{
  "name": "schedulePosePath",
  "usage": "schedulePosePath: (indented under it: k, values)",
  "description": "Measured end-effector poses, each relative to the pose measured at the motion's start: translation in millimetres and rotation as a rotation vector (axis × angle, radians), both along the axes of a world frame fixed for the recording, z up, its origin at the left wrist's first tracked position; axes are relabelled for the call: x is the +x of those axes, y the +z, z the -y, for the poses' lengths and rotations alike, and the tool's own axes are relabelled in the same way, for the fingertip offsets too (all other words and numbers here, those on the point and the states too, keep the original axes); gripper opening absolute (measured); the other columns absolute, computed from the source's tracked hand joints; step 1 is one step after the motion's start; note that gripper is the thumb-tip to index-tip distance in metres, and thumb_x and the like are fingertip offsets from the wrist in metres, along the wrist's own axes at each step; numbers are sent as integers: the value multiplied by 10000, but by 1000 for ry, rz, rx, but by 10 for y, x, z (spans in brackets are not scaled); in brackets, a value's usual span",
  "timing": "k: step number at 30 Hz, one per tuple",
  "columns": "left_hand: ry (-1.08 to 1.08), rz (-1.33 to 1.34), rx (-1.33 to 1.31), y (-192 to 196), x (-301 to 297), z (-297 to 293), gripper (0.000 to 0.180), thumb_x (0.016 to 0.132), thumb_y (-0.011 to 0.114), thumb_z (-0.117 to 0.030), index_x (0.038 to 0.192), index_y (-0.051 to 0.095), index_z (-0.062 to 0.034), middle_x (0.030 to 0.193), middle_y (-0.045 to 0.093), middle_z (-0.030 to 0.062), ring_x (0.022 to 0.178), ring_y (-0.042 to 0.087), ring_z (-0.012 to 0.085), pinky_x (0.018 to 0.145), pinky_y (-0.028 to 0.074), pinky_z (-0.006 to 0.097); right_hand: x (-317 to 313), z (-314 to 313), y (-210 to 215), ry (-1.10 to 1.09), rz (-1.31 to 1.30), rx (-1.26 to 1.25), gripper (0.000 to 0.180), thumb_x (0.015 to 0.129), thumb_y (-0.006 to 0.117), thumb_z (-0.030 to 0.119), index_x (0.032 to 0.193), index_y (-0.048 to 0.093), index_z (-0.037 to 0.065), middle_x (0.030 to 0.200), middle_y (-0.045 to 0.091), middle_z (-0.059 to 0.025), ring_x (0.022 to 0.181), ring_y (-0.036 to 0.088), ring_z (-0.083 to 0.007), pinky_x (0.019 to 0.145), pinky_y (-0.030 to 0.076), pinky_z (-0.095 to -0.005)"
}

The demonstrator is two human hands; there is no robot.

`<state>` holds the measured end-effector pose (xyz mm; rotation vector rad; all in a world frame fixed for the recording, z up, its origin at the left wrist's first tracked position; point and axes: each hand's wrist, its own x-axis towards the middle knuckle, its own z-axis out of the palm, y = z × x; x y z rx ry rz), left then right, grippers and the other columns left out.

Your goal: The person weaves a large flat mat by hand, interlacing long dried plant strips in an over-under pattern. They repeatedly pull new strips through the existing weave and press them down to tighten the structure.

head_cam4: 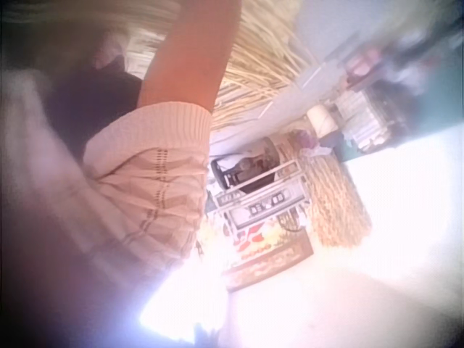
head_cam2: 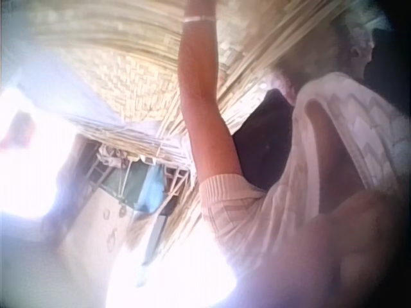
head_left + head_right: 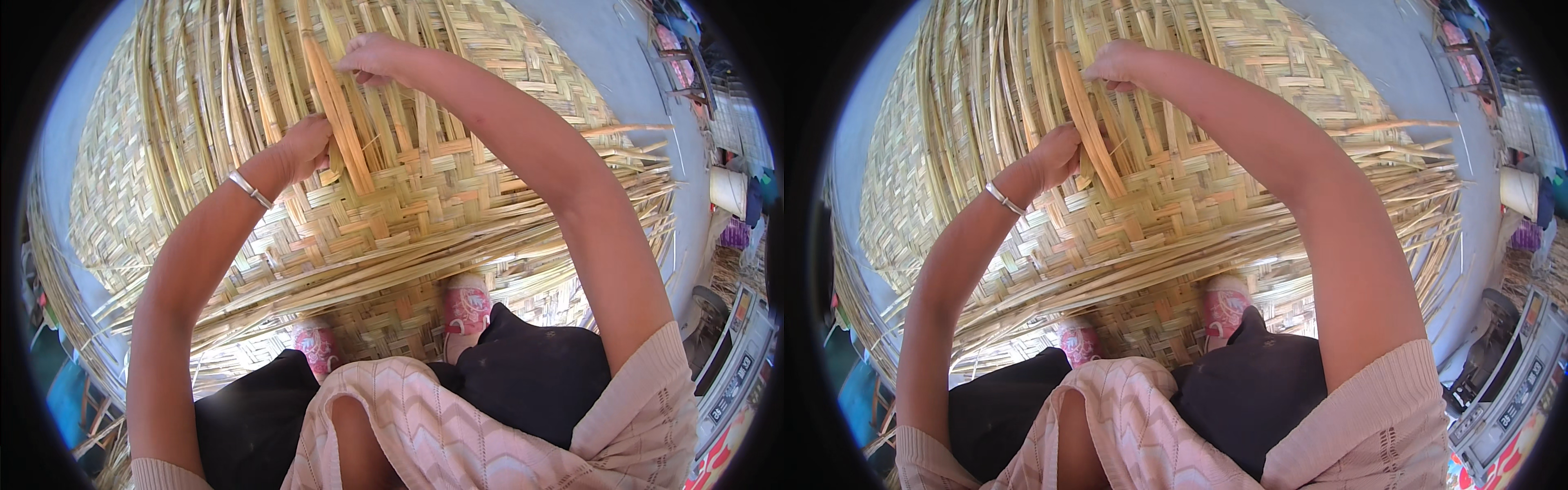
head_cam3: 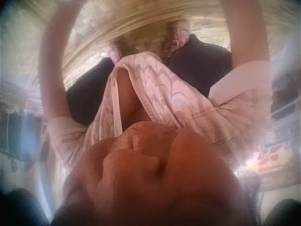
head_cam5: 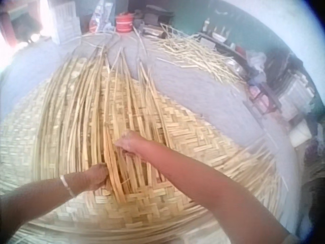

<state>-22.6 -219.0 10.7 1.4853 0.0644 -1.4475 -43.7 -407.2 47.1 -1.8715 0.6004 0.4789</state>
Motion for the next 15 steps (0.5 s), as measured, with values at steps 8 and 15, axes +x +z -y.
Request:
schedulePosePath:
  k: [8,15]
  values:
    - [-31,-101,-137,87,-88,-22,237,985,507,-212,1113,578,-25,972,637,51,846,615,147,732,504,302,-373,27,26,-180,-1,446,301,887,569,210,1067,573,-31,996,621,-151,838,629,-242,745,557,-371]
    - [-60,-140,-70,46,-69,17,324,999,462,-246,1204,544,-9,1108,636,97,941,630,177,805,500,306,-471,42,-135,-196,21,510,279,898,589,140,1119,531,-20,931,622,-131,778,631,-205,668,562,-312]
